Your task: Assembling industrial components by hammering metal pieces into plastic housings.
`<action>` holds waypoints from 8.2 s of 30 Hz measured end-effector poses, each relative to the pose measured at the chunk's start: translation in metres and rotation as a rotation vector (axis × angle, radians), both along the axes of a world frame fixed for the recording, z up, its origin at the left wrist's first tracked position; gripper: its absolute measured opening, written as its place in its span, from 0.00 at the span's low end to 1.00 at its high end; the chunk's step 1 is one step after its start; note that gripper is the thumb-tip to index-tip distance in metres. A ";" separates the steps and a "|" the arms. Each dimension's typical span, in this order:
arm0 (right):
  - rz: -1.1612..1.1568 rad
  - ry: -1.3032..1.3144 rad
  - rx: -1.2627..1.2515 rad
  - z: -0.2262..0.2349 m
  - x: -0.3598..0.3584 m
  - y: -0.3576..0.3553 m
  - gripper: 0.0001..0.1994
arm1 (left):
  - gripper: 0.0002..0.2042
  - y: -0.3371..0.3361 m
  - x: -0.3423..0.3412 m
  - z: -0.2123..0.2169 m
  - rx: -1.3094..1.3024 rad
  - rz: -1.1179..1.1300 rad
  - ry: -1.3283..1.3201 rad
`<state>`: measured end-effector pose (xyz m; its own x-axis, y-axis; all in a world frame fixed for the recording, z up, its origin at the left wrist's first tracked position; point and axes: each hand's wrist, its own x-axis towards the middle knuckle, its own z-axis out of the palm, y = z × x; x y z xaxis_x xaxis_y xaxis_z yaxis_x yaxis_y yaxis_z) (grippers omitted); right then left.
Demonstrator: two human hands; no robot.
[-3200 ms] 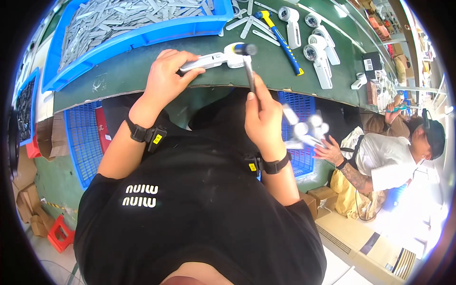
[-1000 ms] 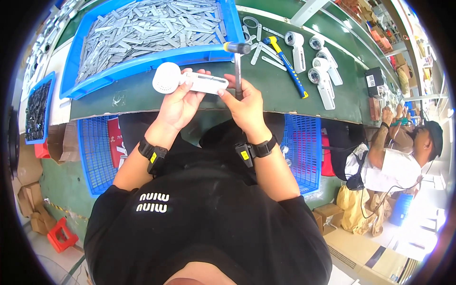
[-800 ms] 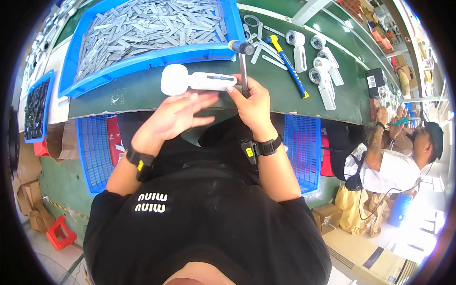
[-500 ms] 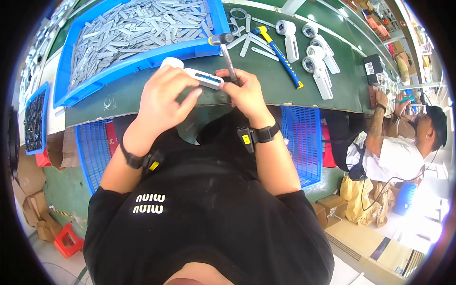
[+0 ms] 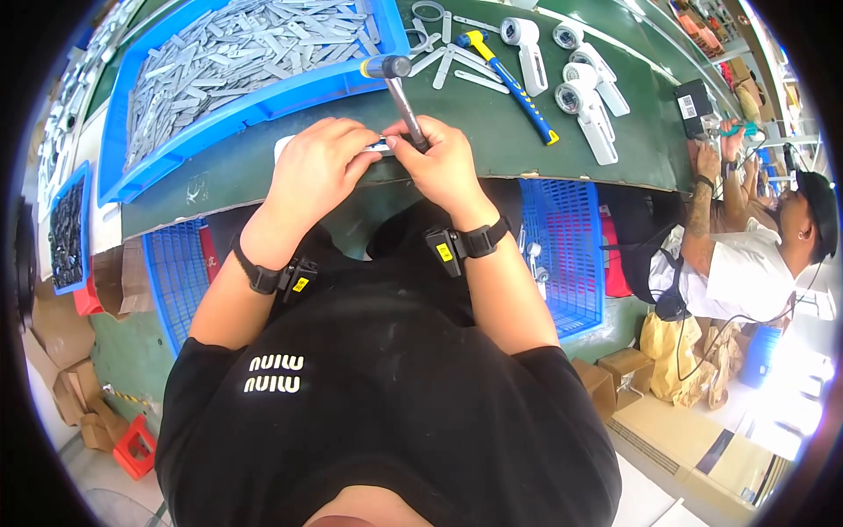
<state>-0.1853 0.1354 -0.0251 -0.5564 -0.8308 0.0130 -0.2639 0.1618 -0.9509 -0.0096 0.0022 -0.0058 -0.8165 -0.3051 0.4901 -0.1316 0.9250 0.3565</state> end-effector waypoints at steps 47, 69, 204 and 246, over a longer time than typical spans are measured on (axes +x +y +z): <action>-0.127 0.117 -0.311 -0.016 0.010 0.019 0.09 | 0.12 -0.229 -0.127 0.034 -0.087 -0.004 -0.653; -0.024 -0.484 -0.383 0.031 0.030 0.002 0.10 | 0.11 0.001 0.011 0.029 0.472 -0.007 0.205; -0.192 0.467 -0.181 0.045 0.055 0.089 0.28 | 0.13 -0.006 0.008 -0.045 0.081 -0.066 0.402; -0.037 0.740 -0.215 0.032 0.053 0.079 0.30 | 0.11 -0.014 0.019 -0.037 0.497 -0.027 0.316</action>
<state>-0.1320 0.2149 0.0066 -0.3674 -0.7488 0.5516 -0.8412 0.0145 -0.5405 0.0094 -0.0123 -0.0426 -0.6647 -0.5418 0.5145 0.0727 0.6385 0.7662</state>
